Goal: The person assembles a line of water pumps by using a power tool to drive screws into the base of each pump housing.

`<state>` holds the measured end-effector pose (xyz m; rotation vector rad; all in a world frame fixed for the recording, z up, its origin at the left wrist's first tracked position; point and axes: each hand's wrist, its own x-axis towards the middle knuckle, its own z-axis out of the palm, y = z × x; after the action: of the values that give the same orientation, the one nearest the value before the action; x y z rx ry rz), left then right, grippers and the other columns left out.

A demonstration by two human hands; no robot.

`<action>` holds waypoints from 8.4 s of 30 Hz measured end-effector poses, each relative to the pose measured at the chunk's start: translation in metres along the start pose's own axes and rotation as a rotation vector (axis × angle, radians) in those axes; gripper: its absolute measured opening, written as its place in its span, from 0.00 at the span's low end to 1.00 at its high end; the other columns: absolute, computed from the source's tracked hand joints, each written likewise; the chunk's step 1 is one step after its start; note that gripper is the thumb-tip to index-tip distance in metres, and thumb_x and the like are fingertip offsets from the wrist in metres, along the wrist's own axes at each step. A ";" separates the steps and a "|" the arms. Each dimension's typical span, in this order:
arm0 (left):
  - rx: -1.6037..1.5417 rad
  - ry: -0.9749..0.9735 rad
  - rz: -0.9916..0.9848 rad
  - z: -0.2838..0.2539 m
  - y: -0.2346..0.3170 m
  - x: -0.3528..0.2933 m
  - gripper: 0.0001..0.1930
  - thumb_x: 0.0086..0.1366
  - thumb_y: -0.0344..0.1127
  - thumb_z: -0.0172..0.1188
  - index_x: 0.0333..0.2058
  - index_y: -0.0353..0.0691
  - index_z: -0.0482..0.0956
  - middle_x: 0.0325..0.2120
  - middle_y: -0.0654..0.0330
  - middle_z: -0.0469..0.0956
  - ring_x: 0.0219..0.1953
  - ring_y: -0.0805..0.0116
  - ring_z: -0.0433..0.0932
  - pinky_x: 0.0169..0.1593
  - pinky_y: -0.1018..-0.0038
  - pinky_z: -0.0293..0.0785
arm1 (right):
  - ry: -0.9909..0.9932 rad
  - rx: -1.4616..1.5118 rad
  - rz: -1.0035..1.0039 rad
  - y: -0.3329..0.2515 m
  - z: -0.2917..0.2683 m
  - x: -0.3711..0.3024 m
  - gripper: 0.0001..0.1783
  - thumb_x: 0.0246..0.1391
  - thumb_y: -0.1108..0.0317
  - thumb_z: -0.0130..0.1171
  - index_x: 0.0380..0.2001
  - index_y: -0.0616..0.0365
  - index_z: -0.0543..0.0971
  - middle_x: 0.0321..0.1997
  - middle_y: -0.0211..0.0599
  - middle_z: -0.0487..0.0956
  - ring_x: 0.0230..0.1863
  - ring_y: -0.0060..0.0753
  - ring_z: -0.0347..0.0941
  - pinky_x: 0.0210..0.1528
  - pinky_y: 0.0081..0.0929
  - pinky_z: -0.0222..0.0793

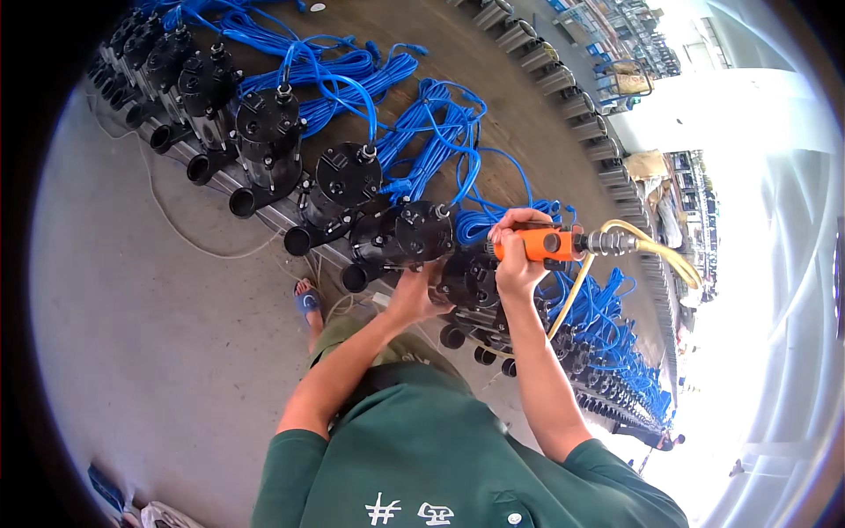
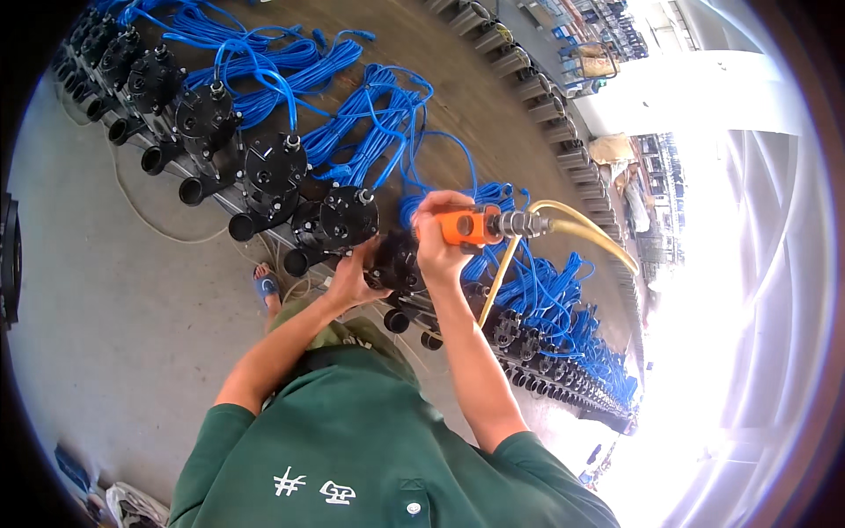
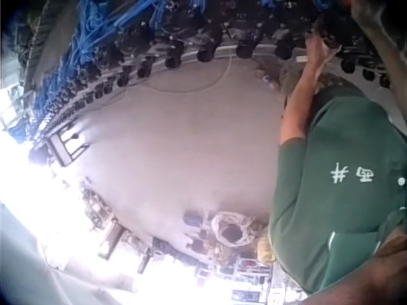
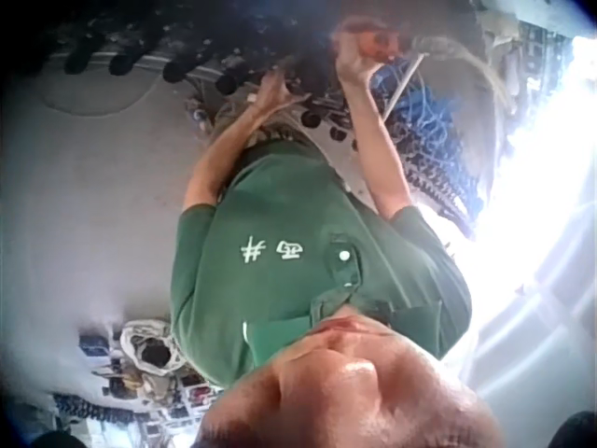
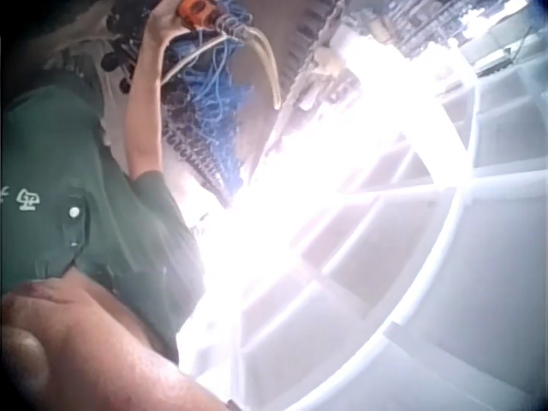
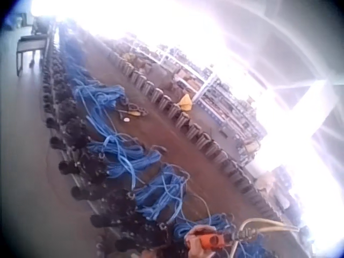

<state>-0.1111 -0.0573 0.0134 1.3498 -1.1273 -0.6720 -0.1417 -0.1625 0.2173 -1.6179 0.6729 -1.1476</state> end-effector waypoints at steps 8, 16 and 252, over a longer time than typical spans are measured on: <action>-0.005 0.185 0.080 0.006 0.012 0.001 0.57 0.38 0.35 0.82 0.65 0.32 0.56 0.58 0.46 0.70 0.55 0.54 0.76 0.59 0.64 0.73 | -0.032 0.190 -0.175 -0.084 -0.037 -0.003 0.16 0.50 0.81 0.52 0.44 0.65 0.71 0.33 0.41 0.76 0.29 0.27 0.73 0.35 0.27 0.74; 0.379 0.343 0.093 0.072 0.059 -0.072 0.32 0.49 0.28 0.72 0.53 0.31 0.70 0.46 0.46 0.73 0.50 0.43 0.73 0.52 0.58 0.72 | -0.052 0.160 0.030 -0.097 -0.183 -0.061 0.16 0.49 0.79 0.54 0.44 0.62 0.71 0.34 0.38 0.77 0.28 0.24 0.72 0.32 0.23 0.72; 0.226 0.295 -0.342 0.082 0.151 -0.043 0.11 0.71 0.30 0.53 0.47 0.32 0.77 0.37 0.50 0.78 0.39 0.57 0.75 0.45 0.70 0.71 | -0.118 0.106 0.116 -0.007 -0.155 -0.033 0.17 0.52 0.82 0.58 0.46 0.62 0.72 0.37 0.34 0.77 0.34 0.20 0.74 0.39 0.19 0.73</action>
<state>-0.2348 -0.0274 0.1373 1.7953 -0.7575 -0.5749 -0.2970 -0.1954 0.2198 -1.5239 0.6114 -0.9796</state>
